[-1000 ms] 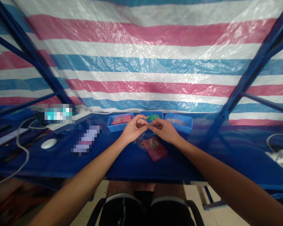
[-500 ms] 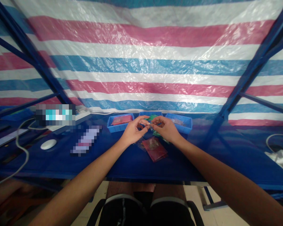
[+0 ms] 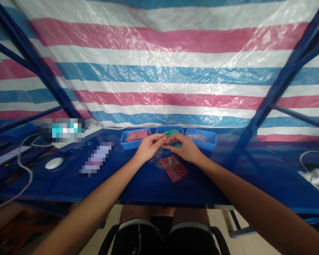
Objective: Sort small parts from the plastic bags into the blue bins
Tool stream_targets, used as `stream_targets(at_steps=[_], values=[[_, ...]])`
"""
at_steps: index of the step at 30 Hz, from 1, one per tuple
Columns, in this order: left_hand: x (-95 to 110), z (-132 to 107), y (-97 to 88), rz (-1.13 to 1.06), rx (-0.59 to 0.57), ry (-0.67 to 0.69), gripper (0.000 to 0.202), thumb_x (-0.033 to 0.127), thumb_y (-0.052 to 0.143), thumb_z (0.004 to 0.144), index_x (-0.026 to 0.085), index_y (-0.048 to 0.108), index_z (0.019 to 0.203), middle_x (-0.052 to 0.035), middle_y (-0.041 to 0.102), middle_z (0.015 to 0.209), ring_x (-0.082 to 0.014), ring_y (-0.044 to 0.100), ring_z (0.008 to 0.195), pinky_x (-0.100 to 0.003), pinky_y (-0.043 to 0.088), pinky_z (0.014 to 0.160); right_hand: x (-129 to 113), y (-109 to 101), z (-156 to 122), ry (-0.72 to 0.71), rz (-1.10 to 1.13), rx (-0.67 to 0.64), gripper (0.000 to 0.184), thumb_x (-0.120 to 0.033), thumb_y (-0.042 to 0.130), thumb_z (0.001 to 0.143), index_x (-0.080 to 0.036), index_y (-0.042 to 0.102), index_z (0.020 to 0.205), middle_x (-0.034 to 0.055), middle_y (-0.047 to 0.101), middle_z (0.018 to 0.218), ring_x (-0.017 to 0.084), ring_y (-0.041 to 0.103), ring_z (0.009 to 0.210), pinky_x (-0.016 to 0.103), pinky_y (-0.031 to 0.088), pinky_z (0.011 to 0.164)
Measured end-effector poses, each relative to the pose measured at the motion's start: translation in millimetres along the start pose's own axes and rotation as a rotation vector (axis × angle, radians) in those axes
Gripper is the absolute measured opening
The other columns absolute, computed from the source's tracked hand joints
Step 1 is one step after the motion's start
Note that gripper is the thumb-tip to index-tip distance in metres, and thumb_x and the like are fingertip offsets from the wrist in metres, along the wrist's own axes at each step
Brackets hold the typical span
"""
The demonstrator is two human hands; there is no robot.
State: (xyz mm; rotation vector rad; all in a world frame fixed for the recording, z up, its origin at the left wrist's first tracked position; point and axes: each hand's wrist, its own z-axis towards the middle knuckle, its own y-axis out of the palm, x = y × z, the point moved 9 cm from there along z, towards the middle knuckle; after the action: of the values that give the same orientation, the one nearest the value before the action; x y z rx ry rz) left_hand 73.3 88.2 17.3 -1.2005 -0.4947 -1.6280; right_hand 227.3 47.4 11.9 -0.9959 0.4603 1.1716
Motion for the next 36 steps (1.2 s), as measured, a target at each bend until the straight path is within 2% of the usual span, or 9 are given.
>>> stream_targets(at_steps=[4,9,14,19,22,26,29,32,36], values=[[-18,4,-2.5,-0.084,0.006,-0.053,0.035,0.034,0.084,0.087,0.014,0.076,0.115,-0.0133,0.081,0.117,-0.0217,0.079,0.1,-0.036,0.063,0.093,-1,-2,1,-0.014,-0.048,0.002,0.016,-0.03,0.076,0.091,-0.03,0.078,0.106,0.0043,0.081,0.114,0.028,0.076,0.106,0.048,0.058,0.102],[-24,6,-5.9,-0.157,0.041,-0.069,0.039,0.034,0.089,0.083,0.014,0.075,0.113,-0.012,0.081,0.115,-0.021,0.079,0.099,-0.037,0.063,0.095,-14,-6,3,-0.115,-0.114,0.024,0.009,-0.033,0.072,0.095,-0.029,0.079,0.098,0.0076,0.078,0.117,0.03,0.072,0.114,0.051,0.055,0.107],[-19,7,-14.0,-0.174,0.134,-0.029,0.036,0.039,0.088,0.084,0.015,0.075,0.107,-0.0098,0.082,0.106,-0.022,0.079,0.1,-0.038,0.062,0.097,14,-7,5,0.129,0.199,0.11,0.026,-0.049,0.062,0.102,-0.029,0.073,0.113,0.0062,0.077,0.108,0.025,0.075,0.095,0.046,0.065,0.089],[-12,5,-6.1,-0.163,0.086,0.017,0.036,0.039,0.088,0.086,0.016,0.075,0.109,-0.0107,0.082,0.11,-0.0232,0.079,0.105,-0.038,0.061,0.101,25,9,3,0.272,0.464,0.029,0.048,-0.053,0.09,0.078,-0.027,0.07,0.113,0.0025,0.079,0.098,0.023,0.077,0.085,0.043,0.068,0.082],[0,2,-6.8,-0.084,0.092,0.085,0.035,0.04,0.086,0.088,0.017,0.074,0.112,-0.0109,0.079,0.114,-0.0231,0.077,0.108,-0.036,0.061,0.098,27,5,3,0.288,0.439,0.045,0.048,-0.053,0.093,0.074,-0.025,0.071,0.106,0.0027,0.079,0.093,0.023,0.077,0.08,0.042,0.068,0.078],[22,-4,-10.6,0.24,0.135,0.206,0.033,0.042,0.077,0.096,0.021,0.077,0.121,-0.0099,0.076,0.112,-0.0215,0.073,0.101,-0.032,0.06,0.086,35,-18,3,0.281,0.351,0.215,0.045,-0.054,0.091,0.075,-0.025,0.069,0.103,0.0037,0.077,0.089,0.024,0.076,0.083,0.037,0.066,0.068],[25,-5,-2.7,0.288,0.066,0.199,0.034,0.042,0.072,0.1,0.023,0.076,0.128,-0.0092,0.079,0.111,-0.0225,0.075,0.099,-0.033,0.06,0.086,35,-27,3,0.249,0.28,0.277,0.042,-0.053,0.089,0.078,-0.025,0.068,0.103,0.0038,0.076,0.088,0.024,0.075,0.081,0.036,0.064,0.066],[20,-6,6.6,0.21,-0.021,0.137,0.043,0.043,0.071,0.1,0.024,0.071,0.138,-0.0095,0.081,0.122,-0.0256,0.078,0.109,-0.034,0.061,0.089,22,-18,3,0.179,0.208,0.178,0.035,-0.049,0.086,0.082,-0.025,0.071,0.103,0.0059,0.079,0.097,0.024,0.075,0.087,0.038,0.064,0.073],[16,-6,4.6,0.23,-0.018,0.12,0.04,0.044,0.072,0.1,0.024,0.074,0.134,-0.0085,0.081,0.126,-0.0274,0.077,0.114,-0.037,0.061,0.096,8,1,-1,0.146,0.137,0.027,0.033,-0.045,0.083,0.087,-0.026,0.076,0.113,0.0066,0.08,0.112,0.025,0.076,0.097,0.042,0.064,0.085]])
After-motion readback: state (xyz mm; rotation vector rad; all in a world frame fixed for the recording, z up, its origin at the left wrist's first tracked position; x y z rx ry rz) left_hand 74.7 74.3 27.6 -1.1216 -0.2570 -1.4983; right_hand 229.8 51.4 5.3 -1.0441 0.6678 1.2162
